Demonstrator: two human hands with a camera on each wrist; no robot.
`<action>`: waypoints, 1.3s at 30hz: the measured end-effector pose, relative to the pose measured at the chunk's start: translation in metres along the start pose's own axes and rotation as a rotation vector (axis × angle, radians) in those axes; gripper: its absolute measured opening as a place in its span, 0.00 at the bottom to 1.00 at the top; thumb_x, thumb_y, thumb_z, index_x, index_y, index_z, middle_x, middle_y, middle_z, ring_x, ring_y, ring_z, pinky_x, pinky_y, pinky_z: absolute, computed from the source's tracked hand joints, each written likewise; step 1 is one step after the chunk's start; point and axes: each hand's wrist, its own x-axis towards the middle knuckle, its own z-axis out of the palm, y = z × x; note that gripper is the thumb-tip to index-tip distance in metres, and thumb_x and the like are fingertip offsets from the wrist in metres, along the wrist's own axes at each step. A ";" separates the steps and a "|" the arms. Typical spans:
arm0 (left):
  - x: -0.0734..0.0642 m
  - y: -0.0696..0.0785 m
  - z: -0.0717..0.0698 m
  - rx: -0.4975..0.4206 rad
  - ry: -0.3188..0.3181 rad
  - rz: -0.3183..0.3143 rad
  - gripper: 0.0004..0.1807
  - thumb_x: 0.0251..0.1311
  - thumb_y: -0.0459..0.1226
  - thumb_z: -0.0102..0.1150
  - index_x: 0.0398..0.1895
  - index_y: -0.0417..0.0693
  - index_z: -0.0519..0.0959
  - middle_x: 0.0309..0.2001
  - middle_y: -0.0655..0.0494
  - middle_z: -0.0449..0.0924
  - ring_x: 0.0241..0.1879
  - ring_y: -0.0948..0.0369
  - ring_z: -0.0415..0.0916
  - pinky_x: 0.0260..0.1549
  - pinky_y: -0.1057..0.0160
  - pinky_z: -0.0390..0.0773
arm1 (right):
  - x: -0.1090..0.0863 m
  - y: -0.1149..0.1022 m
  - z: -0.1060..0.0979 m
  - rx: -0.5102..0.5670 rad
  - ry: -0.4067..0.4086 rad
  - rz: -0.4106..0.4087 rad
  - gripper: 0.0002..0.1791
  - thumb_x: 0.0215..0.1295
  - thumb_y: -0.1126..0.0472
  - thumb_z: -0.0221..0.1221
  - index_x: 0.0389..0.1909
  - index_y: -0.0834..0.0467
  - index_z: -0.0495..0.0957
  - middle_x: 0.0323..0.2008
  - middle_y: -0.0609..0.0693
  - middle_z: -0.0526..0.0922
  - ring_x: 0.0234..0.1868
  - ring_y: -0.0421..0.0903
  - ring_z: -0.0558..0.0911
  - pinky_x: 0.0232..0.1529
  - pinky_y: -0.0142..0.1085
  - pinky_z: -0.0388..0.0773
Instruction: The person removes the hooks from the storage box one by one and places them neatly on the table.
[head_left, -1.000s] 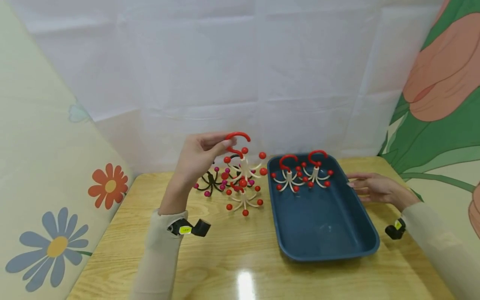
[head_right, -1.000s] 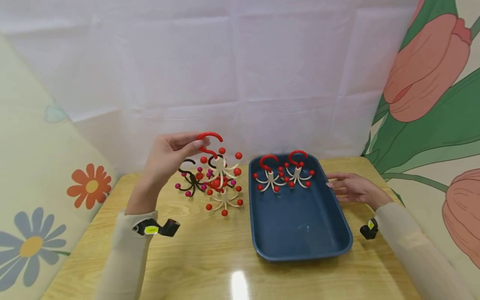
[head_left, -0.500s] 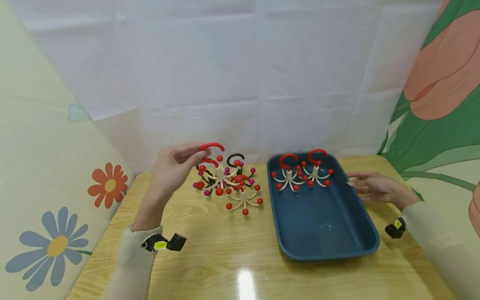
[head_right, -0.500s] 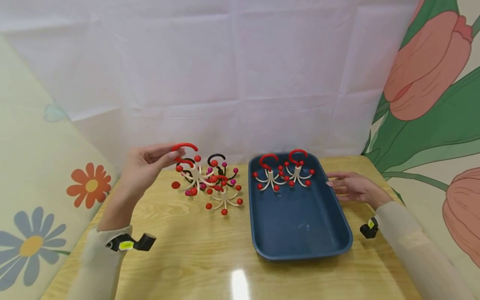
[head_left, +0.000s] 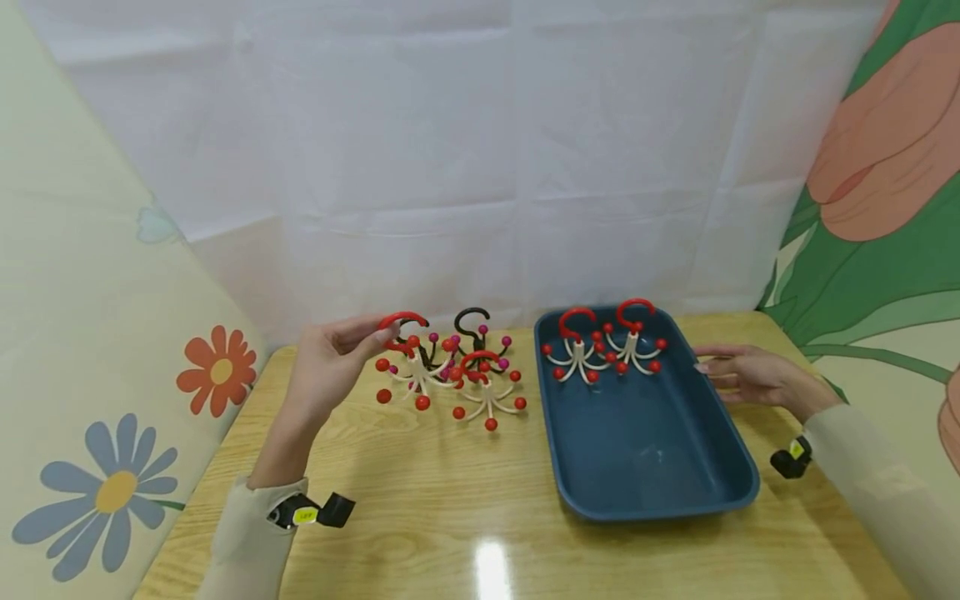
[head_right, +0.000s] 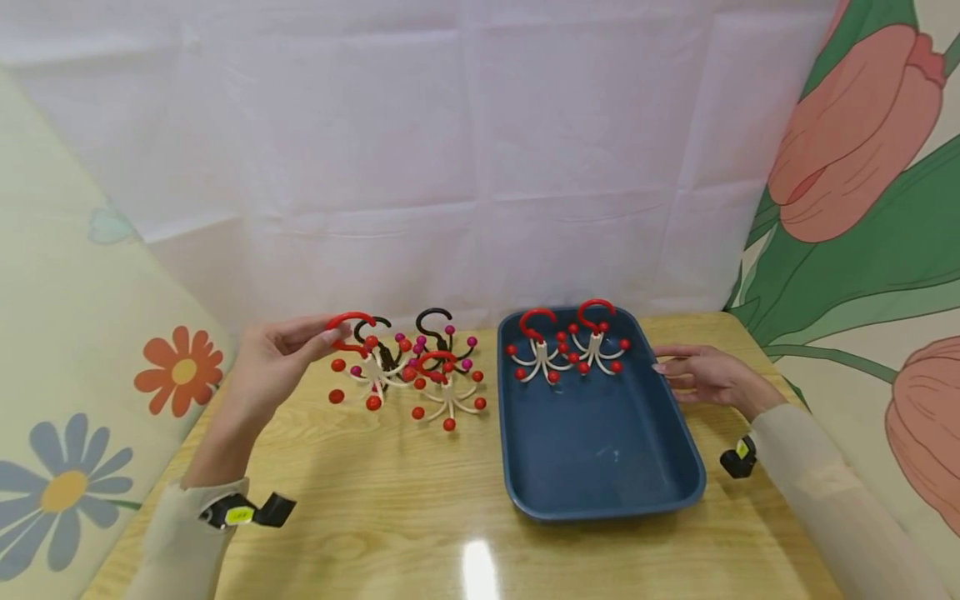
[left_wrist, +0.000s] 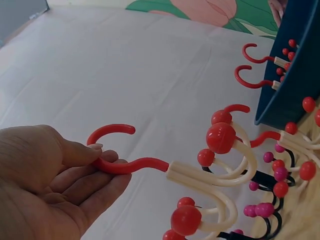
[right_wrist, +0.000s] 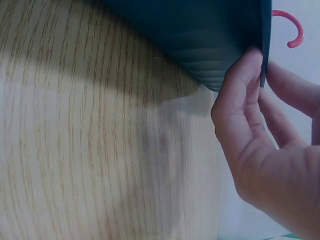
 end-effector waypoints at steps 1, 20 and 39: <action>-0.001 -0.002 0.000 -0.003 0.001 0.000 0.21 0.74 0.49 0.63 0.61 0.48 0.86 0.52 0.49 0.91 0.46 0.75 0.86 0.50 0.75 0.79 | 0.000 0.000 0.000 0.000 0.003 0.002 0.41 0.81 0.54 0.58 0.85 0.57 0.49 0.47 0.33 0.86 0.49 0.36 0.87 0.53 0.38 0.86; -0.009 -0.039 0.016 -0.029 0.042 -0.103 0.21 0.74 0.46 0.64 0.62 0.45 0.85 0.56 0.43 0.89 0.45 0.74 0.87 0.34 0.73 0.80 | 0.001 0.001 0.000 0.023 0.004 0.012 0.41 0.81 0.55 0.57 0.85 0.58 0.49 0.47 0.33 0.87 0.49 0.36 0.87 0.52 0.37 0.86; -0.012 -0.046 0.022 -0.071 0.065 -0.165 0.22 0.74 0.47 0.63 0.64 0.45 0.84 0.58 0.45 0.88 0.45 0.78 0.86 0.47 0.71 0.86 | -0.001 0.000 0.000 -0.008 -0.003 0.006 0.43 0.81 0.54 0.57 0.86 0.59 0.45 0.48 0.31 0.85 0.50 0.34 0.86 0.54 0.37 0.85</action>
